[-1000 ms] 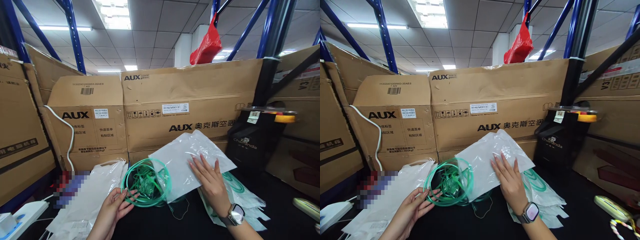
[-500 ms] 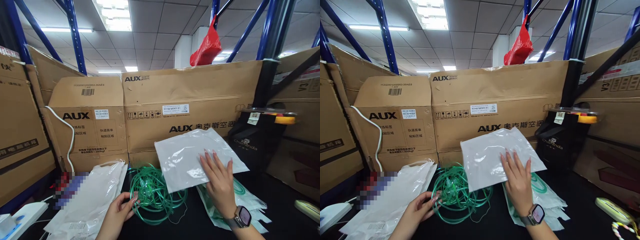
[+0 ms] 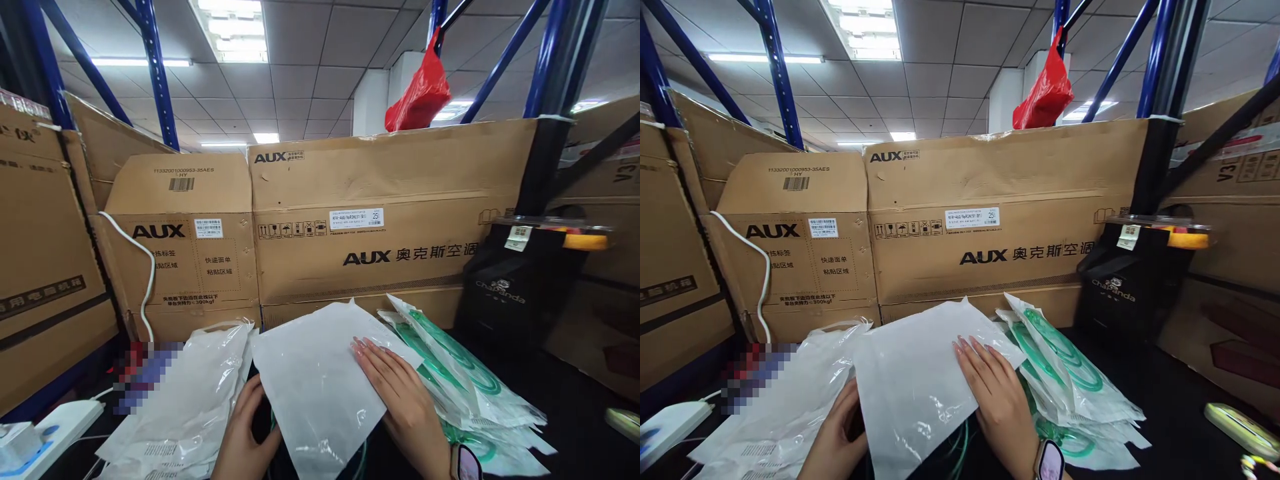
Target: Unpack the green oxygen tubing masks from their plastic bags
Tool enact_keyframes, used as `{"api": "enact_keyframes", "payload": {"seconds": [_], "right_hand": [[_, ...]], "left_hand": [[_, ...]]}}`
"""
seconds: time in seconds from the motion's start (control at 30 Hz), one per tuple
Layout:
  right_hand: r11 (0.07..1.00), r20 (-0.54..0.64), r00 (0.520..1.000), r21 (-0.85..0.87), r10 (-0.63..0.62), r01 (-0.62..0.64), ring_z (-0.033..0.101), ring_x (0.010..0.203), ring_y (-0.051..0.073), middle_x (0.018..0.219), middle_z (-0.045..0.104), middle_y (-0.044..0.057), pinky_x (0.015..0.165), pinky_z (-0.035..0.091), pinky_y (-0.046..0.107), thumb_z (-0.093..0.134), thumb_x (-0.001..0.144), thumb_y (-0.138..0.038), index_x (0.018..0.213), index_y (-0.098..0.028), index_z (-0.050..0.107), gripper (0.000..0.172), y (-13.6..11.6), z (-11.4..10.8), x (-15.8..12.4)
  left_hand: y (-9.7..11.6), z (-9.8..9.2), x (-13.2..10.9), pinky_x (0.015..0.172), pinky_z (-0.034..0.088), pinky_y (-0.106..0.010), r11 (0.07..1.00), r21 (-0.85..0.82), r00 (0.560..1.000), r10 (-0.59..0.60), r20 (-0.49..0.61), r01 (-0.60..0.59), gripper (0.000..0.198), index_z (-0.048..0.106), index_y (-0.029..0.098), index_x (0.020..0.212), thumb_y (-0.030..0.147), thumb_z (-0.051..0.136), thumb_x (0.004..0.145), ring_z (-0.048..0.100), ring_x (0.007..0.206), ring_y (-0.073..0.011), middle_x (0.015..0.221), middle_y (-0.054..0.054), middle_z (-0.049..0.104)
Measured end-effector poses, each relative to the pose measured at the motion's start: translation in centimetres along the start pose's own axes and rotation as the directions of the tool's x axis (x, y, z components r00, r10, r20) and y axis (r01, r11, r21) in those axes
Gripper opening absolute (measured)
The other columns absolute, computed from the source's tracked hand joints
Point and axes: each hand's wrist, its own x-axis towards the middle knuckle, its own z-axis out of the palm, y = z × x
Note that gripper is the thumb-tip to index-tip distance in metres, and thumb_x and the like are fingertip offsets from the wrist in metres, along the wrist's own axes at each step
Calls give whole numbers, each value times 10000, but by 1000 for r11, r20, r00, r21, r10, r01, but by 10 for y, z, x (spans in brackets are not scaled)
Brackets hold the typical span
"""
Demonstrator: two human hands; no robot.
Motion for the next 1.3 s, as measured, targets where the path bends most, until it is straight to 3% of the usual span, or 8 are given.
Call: {"api": "enact_keyframes", "payload": {"seconds": [0.1,0.3,0.43,0.63,0.8,1.0,1.17,1.3], "right_hand": [[999,13,1000,36,17,-17,473,1137,192,1270,493,84,871,448,352,276,793,-1,1392,-160,168,629,-4,6,-2],[995,15,997,60,73,-73,623,846,172,1082,626,78,690,522,298,289,849,-62,1398,-170,139,580,-6,11,-5],[993,-89,990,63,108,-103,610,906,181,1138,595,87,739,521,296,326,868,-91,1393,-178,173,554,-5,7,-4],[992,-62,991,70,114,-110,560,1017,198,1220,531,115,810,503,309,317,858,-76,1391,-119,174,553,-15,7,-6],[990,117,992,141,-39,23,437,1178,192,1328,420,112,935,439,303,341,847,-96,1382,-92,191,555,-27,6,-1],[929,361,887,331,-287,166,340,1247,144,1379,343,83,975,374,195,516,826,-194,1351,-95,271,587,-40,2,4],[951,231,958,295,-169,97,407,1202,149,1324,436,69,1020,341,287,453,865,-180,1359,-148,249,536,-28,3,1],[958,-3,997,275,79,-76,407,1201,203,1304,453,93,996,372,374,422,870,-172,1374,-169,201,551,-19,8,-5]], "left_hand": [[1,7,-8,1040,268,-418,984,112,985,123,125,-137,473,665,226,1016,201,735,549,381,1220,-335,1291,-98,486],[-11,14,-12,1052,260,-400,992,-45,971,125,202,-119,571,558,276,1168,262,717,619,380,1238,-288,1350,-64,438],[-9,9,-8,1038,278,-423,979,-204,948,89,305,-26,629,458,278,1245,236,700,665,394,1233,-261,1325,-99,473],[-3,5,-7,1063,225,-415,993,-114,844,73,531,-14,714,394,320,1280,156,712,662,357,1259,-225,1396,-65,377],[-5,3,-8,1060,240,-425,996,-90,858,45,512,2,739,473,270,1234,178,777,567,385,1239,-269,1317,-70,488],[-2,10,-15,1057,223,-480,991,-10,880,-115,461,135,521,576,202,1140,347,697,655,398,1223,-305,1158,-84,626],[9,8,-8,1050,268,-442,971,-147,982,-180,64,188,442,659,169,1000,446,662,656,461,1176,-294,1112,-73,656],[20,-10,6,975,389,-414,945,-257,979,-191,78,204,403,670,157,935,445,674,654,566,1062,-274,992,-61,710]]}}
